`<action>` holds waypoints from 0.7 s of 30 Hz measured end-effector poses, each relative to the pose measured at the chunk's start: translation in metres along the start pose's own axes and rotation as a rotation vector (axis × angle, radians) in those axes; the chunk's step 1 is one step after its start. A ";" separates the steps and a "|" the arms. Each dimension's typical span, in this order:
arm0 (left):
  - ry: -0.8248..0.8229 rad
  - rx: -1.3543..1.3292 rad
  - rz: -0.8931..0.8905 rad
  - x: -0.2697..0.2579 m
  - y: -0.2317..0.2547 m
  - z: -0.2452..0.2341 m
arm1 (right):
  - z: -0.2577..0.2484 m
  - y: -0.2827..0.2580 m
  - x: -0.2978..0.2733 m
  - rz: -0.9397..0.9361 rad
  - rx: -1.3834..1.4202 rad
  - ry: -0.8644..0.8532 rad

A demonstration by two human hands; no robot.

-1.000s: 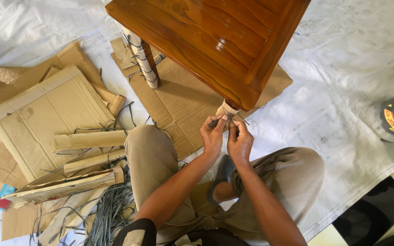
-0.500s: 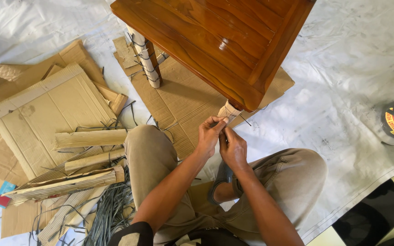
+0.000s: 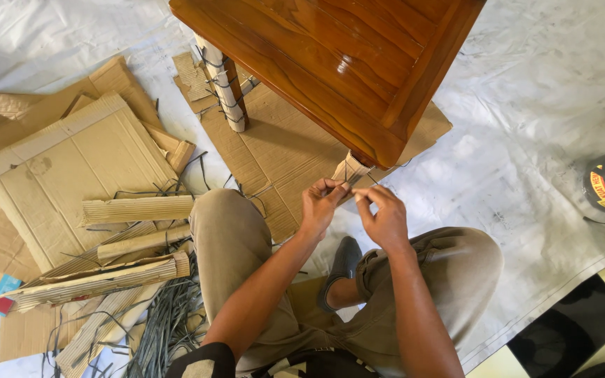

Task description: Wrapping the legs of a wooden chair with cardboard and securing it with plastic ties.

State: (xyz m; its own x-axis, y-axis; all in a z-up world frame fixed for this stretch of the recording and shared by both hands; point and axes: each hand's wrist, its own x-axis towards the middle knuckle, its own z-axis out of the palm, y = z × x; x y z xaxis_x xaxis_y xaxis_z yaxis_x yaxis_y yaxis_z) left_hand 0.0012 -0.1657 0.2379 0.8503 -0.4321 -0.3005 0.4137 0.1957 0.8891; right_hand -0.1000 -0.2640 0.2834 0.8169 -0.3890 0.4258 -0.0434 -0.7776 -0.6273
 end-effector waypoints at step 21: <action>-0.088 0.725 0.142 -0.014 0.015 -0.016 | 0.039 -0.005 0.023 0.741 0.817 0.275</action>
State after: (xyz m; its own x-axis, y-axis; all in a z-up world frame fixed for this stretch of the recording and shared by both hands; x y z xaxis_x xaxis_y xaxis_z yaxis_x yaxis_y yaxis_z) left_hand 0.0007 -0.1428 0.2497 0.8377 -0.5208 -0.1641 -0.0428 -0.3622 0.9311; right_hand -0.0582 -0.2497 0.2711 0.5878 -0.7928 -0.1613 0.0075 0.2046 -0.9788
